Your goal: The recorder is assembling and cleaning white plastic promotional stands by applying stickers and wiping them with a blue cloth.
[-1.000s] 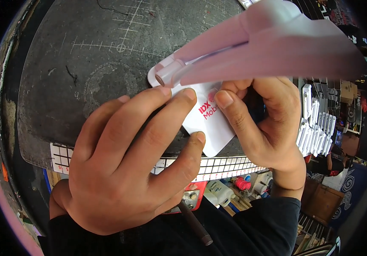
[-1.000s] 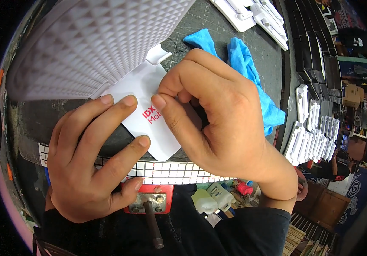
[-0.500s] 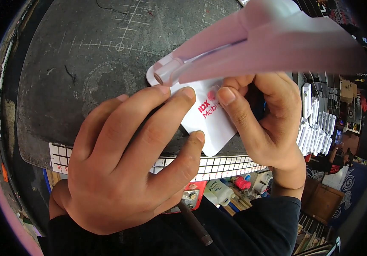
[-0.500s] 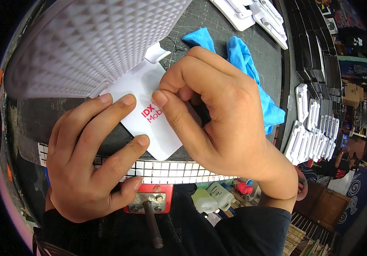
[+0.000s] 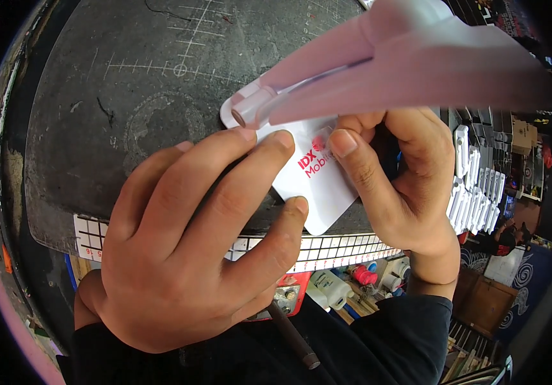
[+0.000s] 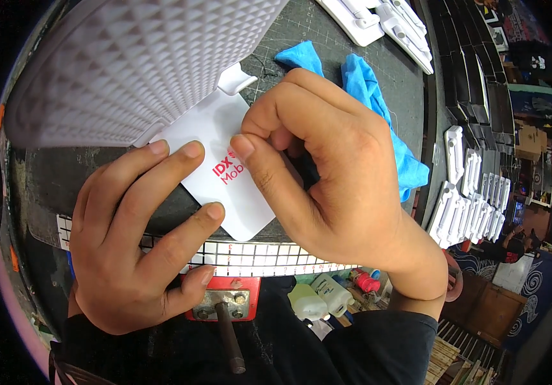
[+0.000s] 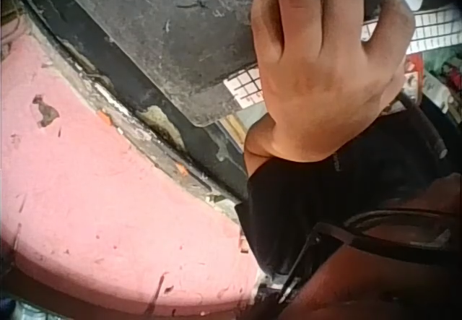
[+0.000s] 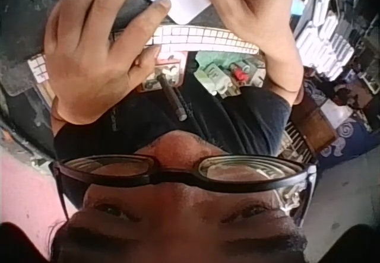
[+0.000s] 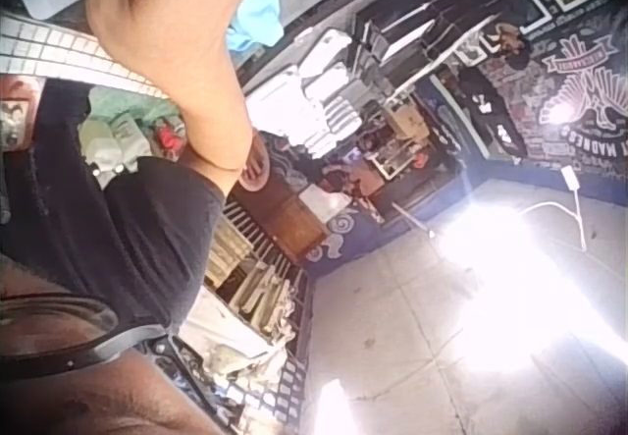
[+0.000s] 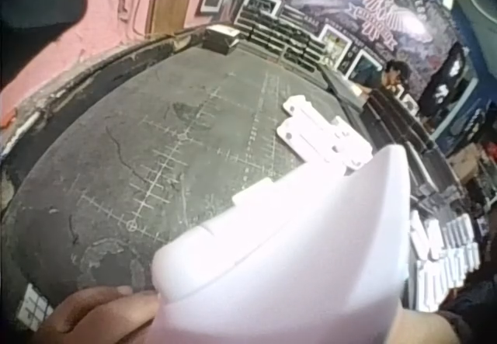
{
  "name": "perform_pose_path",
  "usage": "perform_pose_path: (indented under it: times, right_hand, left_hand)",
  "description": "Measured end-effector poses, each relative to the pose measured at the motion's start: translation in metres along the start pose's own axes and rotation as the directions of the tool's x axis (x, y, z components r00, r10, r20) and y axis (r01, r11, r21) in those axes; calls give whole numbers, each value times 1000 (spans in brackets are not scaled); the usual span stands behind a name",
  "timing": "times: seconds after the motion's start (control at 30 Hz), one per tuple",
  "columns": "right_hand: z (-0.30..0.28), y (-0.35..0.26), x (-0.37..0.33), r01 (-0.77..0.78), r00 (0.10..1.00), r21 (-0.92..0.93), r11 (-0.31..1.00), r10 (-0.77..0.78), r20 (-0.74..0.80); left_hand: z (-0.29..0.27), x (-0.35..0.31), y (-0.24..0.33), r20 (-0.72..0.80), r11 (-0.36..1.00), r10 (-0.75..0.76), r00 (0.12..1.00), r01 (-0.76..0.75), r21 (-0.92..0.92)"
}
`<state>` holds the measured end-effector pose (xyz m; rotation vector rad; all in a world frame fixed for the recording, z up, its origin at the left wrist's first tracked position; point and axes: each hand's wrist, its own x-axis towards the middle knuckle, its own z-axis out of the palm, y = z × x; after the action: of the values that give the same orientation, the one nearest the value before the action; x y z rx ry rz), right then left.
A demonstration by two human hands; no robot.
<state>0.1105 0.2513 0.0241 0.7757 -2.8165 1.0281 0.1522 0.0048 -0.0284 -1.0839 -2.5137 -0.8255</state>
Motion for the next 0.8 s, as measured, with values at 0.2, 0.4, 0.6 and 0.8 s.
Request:
perform_pose_path:
  times: [0.2,0.4,0.6,0.8]
  right_hand:
    - [0,1,0,1,1000,2,1000,-1,-2]
    - [-1,1,0,17,1000,-9,1000,-17,6]
    - [0,2,1,22,1000,21,1000,-22,-4]
    - [0,0,0,3,1000,11,1000,-3,4]
  left_hand:
    - [0,0,1,4,1000,2,1000,-2,2]
    - [1,0,0,-3,1000,12,1000,-12,5]
    - [1,-1,1,2,1000,-5,1000,5,3]
    - [1,-1,1,-8,1000,-8,1000,8,3]
